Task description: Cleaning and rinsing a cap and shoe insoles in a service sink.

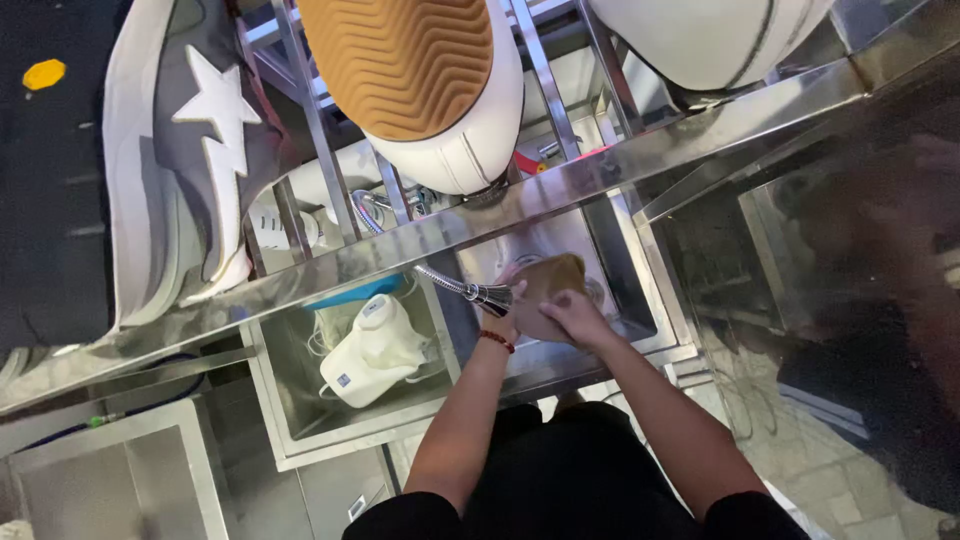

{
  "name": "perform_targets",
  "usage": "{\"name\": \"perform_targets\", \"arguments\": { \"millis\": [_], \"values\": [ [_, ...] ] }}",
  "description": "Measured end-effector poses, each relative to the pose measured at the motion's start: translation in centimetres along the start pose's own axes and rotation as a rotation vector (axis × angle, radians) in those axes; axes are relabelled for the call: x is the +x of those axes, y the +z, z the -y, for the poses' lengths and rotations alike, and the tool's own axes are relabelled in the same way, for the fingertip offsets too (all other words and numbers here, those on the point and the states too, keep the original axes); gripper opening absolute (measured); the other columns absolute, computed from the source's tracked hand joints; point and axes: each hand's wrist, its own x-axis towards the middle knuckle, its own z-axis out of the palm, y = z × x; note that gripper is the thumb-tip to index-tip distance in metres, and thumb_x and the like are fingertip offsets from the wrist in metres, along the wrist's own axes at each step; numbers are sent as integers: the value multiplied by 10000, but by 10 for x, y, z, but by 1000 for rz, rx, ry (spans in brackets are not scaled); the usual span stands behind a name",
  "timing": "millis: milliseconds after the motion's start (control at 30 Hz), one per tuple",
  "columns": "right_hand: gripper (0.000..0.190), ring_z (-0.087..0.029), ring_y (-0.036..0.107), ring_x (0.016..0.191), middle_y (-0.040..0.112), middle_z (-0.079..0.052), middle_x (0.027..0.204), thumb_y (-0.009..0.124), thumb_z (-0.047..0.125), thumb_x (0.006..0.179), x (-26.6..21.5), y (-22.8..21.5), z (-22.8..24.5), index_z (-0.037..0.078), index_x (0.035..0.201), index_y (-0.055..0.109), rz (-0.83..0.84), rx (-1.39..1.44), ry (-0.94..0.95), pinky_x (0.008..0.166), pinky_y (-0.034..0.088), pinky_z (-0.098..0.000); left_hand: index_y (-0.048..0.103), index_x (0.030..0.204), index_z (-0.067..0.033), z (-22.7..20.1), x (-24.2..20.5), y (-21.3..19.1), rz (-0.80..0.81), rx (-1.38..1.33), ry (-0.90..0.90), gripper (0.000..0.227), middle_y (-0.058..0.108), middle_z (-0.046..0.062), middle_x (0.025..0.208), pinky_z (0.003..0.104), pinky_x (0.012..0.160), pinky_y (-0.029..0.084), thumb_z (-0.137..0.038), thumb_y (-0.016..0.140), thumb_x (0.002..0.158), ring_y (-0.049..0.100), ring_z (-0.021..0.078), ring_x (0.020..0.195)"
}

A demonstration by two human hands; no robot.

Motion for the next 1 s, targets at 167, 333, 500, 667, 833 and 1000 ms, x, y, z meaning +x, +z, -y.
{"name": "perform_targets", "arguments": {
  "millis": [167, 333, 500, 667, 833, 1000],
  "values": [
    [339, -186, 627, 712, 691, -106, 797, 765, 319, 929, 10, -14, -28, -18, 927, 727, 134, -38, -47, 656, 511, -346, 710, 1216, 18, -4, -10, 4, -283, 799, 55, 439, 744, 141, 1147, 369, 937, 543, -292, 818, 924, 691, 255, 1070],
    [413, -171, 693, 894, 732, -42, 986, 793, 222, 796, -11, -24, 16, 39, 1150, 685, 131, -46, -324, 785, 569, -325, 647, 1179, -7, 54, 15, -57, -352, 761, 165, 307, 747, 150, 1115, 383, 902, 548, -135, 656, 900, 717, 285, 1055],
    [522, -197, 716, 864, 727, -81, 936, 910, 244, 735, -17, -3, 32, 11, 1131, 663, 65, -234, -135, 802, 575, -338, 696, 1121, 51, 4, -22, -30, -267, 705, 60, 240, 752, 150, 1020, 397, 760, 571, 57, 567, 920, 722, 266, 912],
    [317, -170, 644, 771, 697, -73, 871, 754, 279, 939, 16, 22, 6, -18, 1048, 730, 175, 233, 16, 682, 521, -328, 647, 1105, -62, -32, -58, 3, -164, 25, -73, 237, 732, 66, 1005, 359, 753, 597, 64, 603, 910, 705, 202, 877],
    [409, -143, 526, 701, 634, -46, 918, 752, 150, 887, 46, 45, -24, 98, 1283, 667, 255, 476, 136, 592, 390, -298, 737, 1207, 3, -21, -49, -44, -207, 50, 157, 289, 755, 38, 1103, 261, 858, 551, -11, 629, 939, 690, 133, 969],
    [476, -235, 638, 1095, 662, -182, 1225, 749, 206, 956, 51, 64, -30, -39, 1320, 564, -17, -55, -446, 899, 501, -342, 698, 1265, -15, -26, -60, -66, -289, 98, 3, 330, 732, 27, 1069, 288, 839, 532, -133, 713, 957, 667, 131, 948]
  ]
}}
